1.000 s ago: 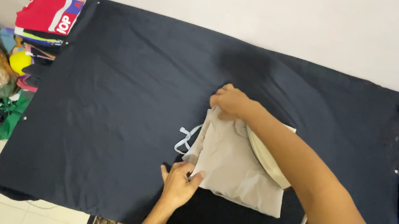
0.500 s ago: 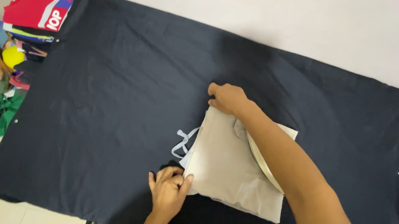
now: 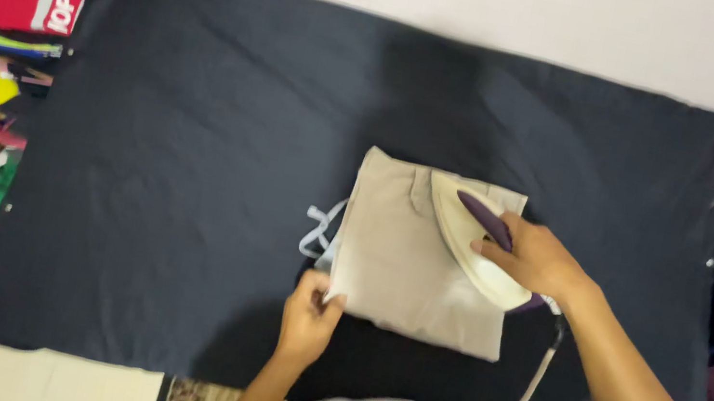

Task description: The recorder is ironing and folding a pair of beige shorts on a black-covered surface.

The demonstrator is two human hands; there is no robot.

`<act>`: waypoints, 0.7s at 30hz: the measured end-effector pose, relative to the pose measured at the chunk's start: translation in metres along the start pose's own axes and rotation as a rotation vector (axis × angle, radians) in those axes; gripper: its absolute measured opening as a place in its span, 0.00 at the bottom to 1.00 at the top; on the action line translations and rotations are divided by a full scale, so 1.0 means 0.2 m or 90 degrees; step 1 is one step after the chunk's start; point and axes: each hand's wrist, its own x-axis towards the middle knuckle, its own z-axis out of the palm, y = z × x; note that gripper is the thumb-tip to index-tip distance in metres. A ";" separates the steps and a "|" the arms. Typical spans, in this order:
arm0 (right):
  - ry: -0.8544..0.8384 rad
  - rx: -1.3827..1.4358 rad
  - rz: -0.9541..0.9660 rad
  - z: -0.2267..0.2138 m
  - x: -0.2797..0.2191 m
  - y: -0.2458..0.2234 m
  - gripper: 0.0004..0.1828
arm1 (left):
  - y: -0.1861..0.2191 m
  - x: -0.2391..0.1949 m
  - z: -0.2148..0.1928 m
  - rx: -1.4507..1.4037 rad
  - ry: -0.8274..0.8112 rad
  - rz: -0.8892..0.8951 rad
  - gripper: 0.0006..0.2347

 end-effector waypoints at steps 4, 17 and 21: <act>0.039 0.126 0.048 0.10 -0.02 -0.01 0.30 | -0.02 0.09 -0.03 -0.043 -0.015 0.182 0.09; 0.145 0.122 0.025 -0.01 0.00 0.03 0.28 | 0.54 0.51 -0.05 0.232 0.118 0.193 0.12; 0.130 0.106 -0.090 -0.09 0.12 -0.01 0.28 | 0.55 0.93 0.12 0.193 0.053 0.401 0.18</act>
